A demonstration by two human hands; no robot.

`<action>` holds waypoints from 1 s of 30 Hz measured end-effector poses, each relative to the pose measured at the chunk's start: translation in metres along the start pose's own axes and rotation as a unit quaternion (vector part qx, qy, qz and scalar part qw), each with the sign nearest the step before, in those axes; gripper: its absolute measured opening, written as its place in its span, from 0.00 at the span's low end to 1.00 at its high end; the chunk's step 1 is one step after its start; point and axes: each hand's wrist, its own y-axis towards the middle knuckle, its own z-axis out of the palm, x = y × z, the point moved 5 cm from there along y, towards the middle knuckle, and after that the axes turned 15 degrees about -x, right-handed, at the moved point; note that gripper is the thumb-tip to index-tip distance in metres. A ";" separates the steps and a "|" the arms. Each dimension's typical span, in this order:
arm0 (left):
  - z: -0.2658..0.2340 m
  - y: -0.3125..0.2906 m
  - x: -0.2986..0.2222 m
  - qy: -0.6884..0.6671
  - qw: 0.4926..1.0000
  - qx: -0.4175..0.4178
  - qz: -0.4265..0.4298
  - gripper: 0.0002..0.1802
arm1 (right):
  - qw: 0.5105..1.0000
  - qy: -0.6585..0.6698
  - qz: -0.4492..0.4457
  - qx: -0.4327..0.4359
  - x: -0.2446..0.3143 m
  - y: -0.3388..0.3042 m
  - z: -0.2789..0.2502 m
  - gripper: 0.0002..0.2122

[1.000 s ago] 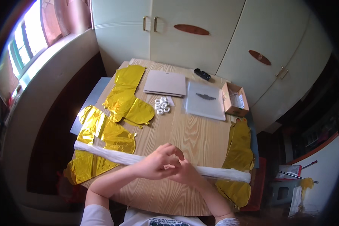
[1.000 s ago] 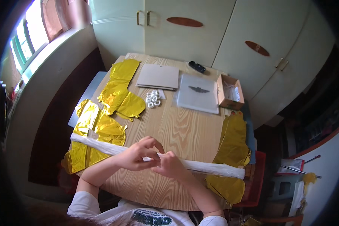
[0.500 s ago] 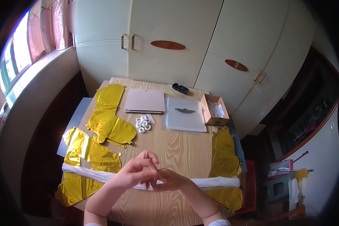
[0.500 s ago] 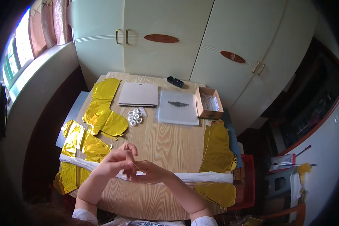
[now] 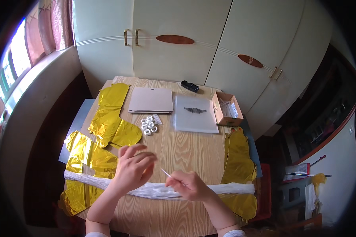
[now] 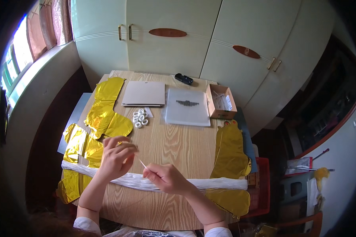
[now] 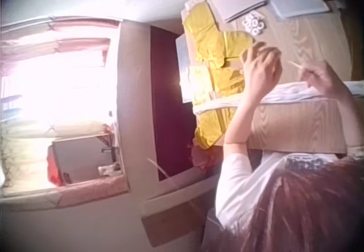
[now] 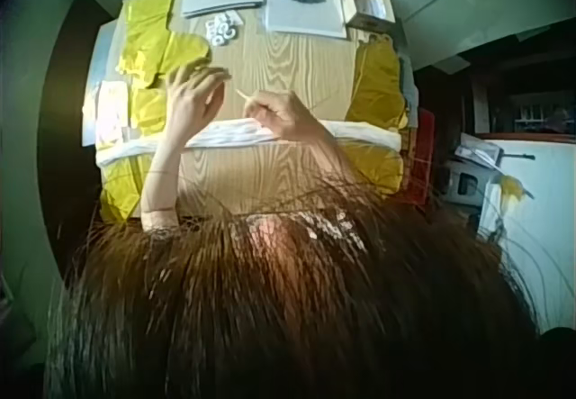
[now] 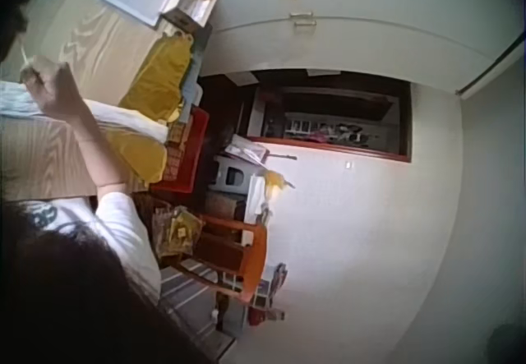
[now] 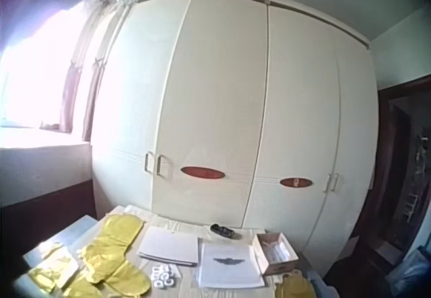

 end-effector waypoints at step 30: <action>0.019 -0.032 0.022 -0.622 0.703 0.151 -0.310 0.08 | 0.993 -0.091 -0.071 -0.027 -0.019 0.002 0.012 0.05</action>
